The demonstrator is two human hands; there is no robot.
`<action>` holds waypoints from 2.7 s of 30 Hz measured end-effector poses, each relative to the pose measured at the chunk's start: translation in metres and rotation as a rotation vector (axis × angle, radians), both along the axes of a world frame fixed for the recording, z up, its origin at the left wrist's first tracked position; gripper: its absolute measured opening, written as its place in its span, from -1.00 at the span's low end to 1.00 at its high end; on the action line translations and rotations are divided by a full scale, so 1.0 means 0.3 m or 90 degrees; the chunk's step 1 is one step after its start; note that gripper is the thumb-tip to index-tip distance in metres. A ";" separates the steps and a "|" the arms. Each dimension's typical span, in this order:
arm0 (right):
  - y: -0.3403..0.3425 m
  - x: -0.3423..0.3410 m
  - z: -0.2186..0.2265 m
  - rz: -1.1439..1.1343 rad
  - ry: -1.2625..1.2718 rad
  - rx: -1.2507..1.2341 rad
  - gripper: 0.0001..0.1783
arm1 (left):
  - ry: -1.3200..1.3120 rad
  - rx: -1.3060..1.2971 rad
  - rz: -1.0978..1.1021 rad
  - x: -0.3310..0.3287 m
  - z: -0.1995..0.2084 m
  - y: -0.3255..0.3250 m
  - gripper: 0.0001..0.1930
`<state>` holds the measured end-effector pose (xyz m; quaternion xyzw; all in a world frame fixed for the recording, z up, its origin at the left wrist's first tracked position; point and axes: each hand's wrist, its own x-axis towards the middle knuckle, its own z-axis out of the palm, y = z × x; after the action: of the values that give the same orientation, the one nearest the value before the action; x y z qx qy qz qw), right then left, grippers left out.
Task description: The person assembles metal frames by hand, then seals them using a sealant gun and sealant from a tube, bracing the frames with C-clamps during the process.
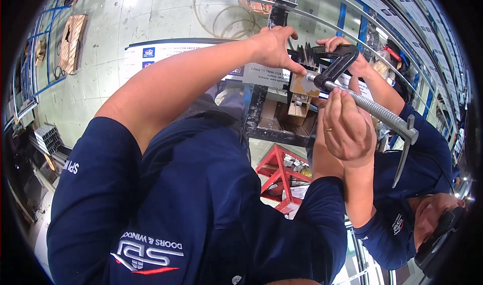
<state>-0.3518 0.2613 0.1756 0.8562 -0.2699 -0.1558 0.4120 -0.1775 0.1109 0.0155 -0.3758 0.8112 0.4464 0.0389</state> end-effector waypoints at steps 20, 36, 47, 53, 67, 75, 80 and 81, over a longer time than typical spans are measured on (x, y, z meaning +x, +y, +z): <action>0.012 0.000 0.001 -0.087 -0.130 0.118 -0.75 | 0.258 -0.246 -0.049 0.082 0.025 0.168 -0.12; 0.018 -0.034 -0.029 -0.126 -0.162 0.076 -0.70 | 0.357 -0.289 -0.021 0.070 -0.049 0.209 -0.29; -0.005 -0.023 -0.010 -0.119 -0.461 0.158 -0.75 | 0.360 -0.291 -0.019 0.070 -0.057 0.212 -0.30; -0.003 -0.019 -0.020 -0.097 -0.370 0.115 -0.70 | 0.363 -0.294 -0.002 0.074 -0.068 0.213 -0.31; 0.002 -0.003 0.021 -0.054 -0.156 0.013 -0.58 | 0.357 -0.291 -0.007 0.073 -0.070 0.207 -0.32; 0.022 0.007 0.027 -0.125 0.010 -0.054 -0.60 | 0.358 -0.293 -0.003 0.074 -0.067 0.208 -0.33; 0.052 -0.044 0.001 -0.053 0.072 -0.032 -0.64 | 0.362 -0.283 -0.006 0.070 -0.070 0.206 -0.34; 0.030 -0.018 0.013 -0.054 0.069 -0.009 -0.70 | 0.362 -0.283 -0.008 0.068 -0.071 0.207 -0.34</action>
<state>-0.3572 0.2703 0.1796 0.8314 -0.2840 -0.2175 0.4253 -0.1571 0.1731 -0.0058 -0.2312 0.8689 0.3457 -0.2684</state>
